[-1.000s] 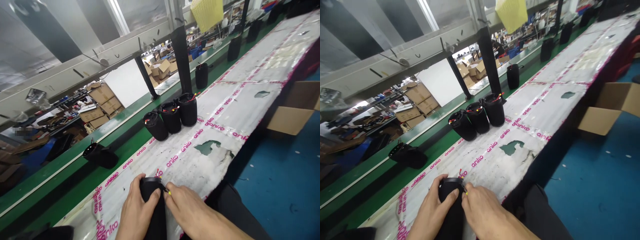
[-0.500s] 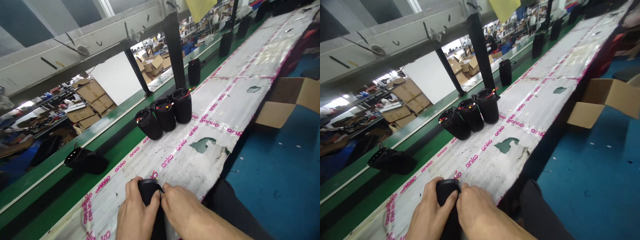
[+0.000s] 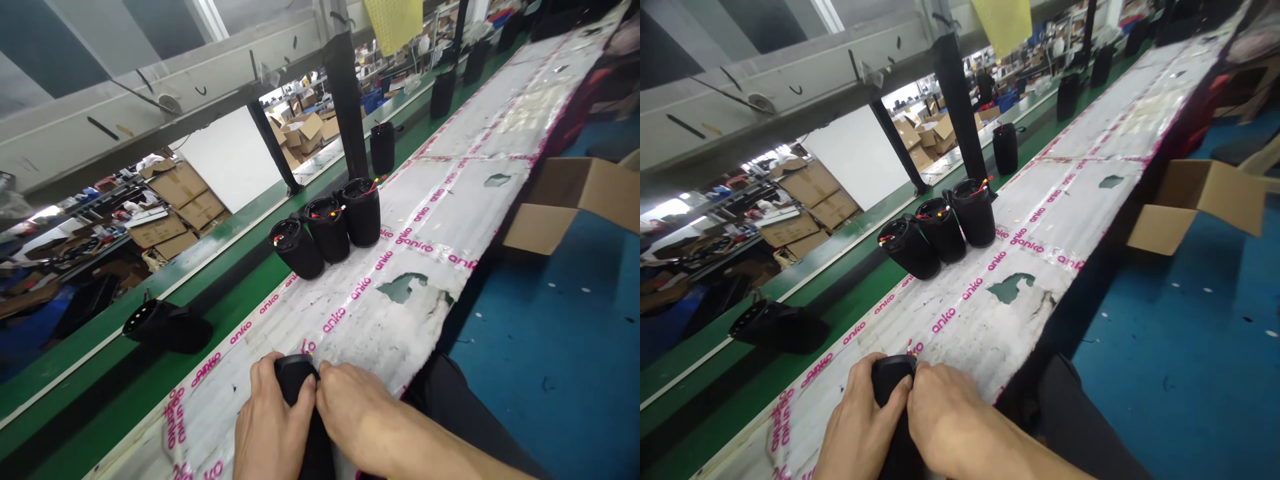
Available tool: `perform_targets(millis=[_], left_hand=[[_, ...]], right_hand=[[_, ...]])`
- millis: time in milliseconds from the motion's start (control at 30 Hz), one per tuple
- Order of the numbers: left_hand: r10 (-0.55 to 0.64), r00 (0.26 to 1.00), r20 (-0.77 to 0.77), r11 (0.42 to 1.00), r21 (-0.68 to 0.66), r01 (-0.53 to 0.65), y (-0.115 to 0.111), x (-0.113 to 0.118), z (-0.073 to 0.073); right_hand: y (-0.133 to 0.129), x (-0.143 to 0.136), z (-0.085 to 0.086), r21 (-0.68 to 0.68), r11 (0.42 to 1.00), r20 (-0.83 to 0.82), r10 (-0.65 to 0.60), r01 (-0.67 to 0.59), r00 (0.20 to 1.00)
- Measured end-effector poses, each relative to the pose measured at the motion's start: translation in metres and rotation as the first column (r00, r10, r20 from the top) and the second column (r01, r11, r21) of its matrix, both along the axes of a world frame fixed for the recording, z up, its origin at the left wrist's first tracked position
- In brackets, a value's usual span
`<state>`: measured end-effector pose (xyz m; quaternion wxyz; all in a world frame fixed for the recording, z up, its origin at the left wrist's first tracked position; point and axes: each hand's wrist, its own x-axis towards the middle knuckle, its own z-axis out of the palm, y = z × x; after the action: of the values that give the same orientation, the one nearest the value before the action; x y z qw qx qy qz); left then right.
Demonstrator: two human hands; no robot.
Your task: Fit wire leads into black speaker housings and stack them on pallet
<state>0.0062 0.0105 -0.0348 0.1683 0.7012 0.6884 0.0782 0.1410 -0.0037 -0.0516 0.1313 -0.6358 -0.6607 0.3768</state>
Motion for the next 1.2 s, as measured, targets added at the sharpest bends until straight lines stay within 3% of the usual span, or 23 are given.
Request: perform_targets(millis=[133,233,333,500,700,900,1000,1200], left_hand=[[0.067,0.968,0.244,0.997,-0.05,-0.057,0.004,-0.015,-0.002],[0.112,0.902,0.416,0.993,-0.08,-0.087,0.003,-0.029,-0.003],[0.151,0.861,0.486,0.989,-0.074,-0.132,-0.001,-0.042,-0.004],[0.17,0.776,0.608,0.983,-0.05,-0.177,-0.008,-0.052,-0.007],[0.196,0.647,0.737,0.973,-0.065,-0.221,-0.016,-0.057,-0.014],[0.193,0.481,0.855,0.967,-0.083,-0.24,-0.024,-0.062,-0.013],[0.155,0.48,0.863,0.976,-0.06,-0.208,-0.03,-0.061,-0.007],[0.086,0.598,0.797,0.983,0.029,-0.18,-0.041,-0.051,0.003]], right_hand=[[-0.015,-0.01,0.001,0.11,0.994,-0.005,0.008,-0.008,1.0],[-0.028,-0.011,-0.01,0.209,0.976,-0.105,-0.038,0.059,0.994],[-0.034,-0.009,-0.026,0.182,0.976,-0.185,-0.087,0.122,0.979],[-0.037,-0.021,-0.045,0.17,0.985,-0.317,0.034,0.022,0.948],[-0.039,-0.031,-0.049,0.141,0.99,-0.355,0.037,0.015,0.934],[-0.045,-0.035,-0.049,0.308,0.951,-0.305,0.08,0.019,0.949],[-0.042,-0.03,-0.043,0.436,0.898,-0.184,0.154,-0.06,0.971],[-0.034,-0.01,-0.019,0.62,0.73,0.172,0.231,-0.287,0.958]])
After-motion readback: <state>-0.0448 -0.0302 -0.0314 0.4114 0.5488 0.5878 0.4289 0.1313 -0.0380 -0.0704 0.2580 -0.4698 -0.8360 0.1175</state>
